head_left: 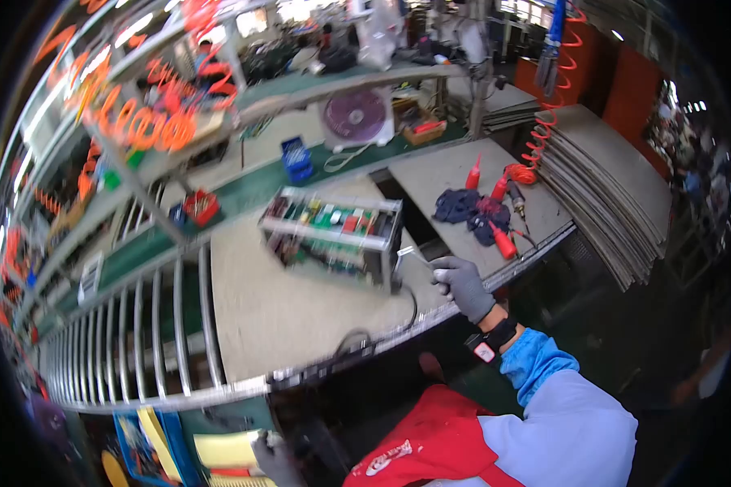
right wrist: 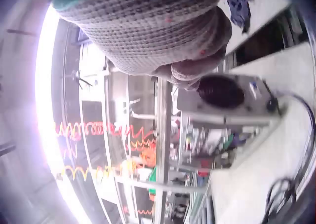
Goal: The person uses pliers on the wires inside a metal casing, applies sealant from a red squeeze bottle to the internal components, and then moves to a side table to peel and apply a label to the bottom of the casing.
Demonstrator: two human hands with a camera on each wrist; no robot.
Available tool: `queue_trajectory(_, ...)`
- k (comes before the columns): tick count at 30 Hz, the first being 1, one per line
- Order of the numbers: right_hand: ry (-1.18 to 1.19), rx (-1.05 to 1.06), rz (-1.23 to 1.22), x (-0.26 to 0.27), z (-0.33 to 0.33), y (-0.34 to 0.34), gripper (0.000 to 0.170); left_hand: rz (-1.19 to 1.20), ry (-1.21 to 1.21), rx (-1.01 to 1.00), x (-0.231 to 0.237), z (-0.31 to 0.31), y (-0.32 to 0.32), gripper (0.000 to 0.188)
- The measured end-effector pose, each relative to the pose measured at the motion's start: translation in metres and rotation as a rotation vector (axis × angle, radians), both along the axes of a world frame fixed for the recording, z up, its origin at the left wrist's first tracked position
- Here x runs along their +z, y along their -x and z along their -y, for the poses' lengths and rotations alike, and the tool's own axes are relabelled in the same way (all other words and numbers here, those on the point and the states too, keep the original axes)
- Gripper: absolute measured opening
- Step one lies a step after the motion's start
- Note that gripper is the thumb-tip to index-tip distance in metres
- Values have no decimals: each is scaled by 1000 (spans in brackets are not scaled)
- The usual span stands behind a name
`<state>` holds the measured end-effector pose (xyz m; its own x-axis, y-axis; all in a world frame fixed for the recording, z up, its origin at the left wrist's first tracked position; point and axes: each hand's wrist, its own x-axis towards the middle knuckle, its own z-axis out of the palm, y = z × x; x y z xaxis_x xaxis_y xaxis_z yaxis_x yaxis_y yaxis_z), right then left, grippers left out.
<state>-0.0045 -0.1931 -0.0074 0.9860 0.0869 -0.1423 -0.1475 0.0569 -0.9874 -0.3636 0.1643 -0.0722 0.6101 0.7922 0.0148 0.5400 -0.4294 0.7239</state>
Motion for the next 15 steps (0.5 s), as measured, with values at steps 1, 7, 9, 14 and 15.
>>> queue_trajectory(1,-38,-12,-31,2,28,-33,28,81,103,-71,6,16,-39,45)
queue_trajectory(7,-260,-352,-44,-27,174,-232,24,220,650,-69,43,106,-248,57)
queue_trajectory(9,-244,-495,-20,-22,209,-294,17,303,517,-185,53,121,-302,63)
queue_trajectory(14,-371,-538,-36,-28,290,-449,19,425,657,-106,41,130,-388,69)
queue_trajectory(15,-361,-557,-8,-37,305,-483,18,424,647,-119,40,131,-398,73)
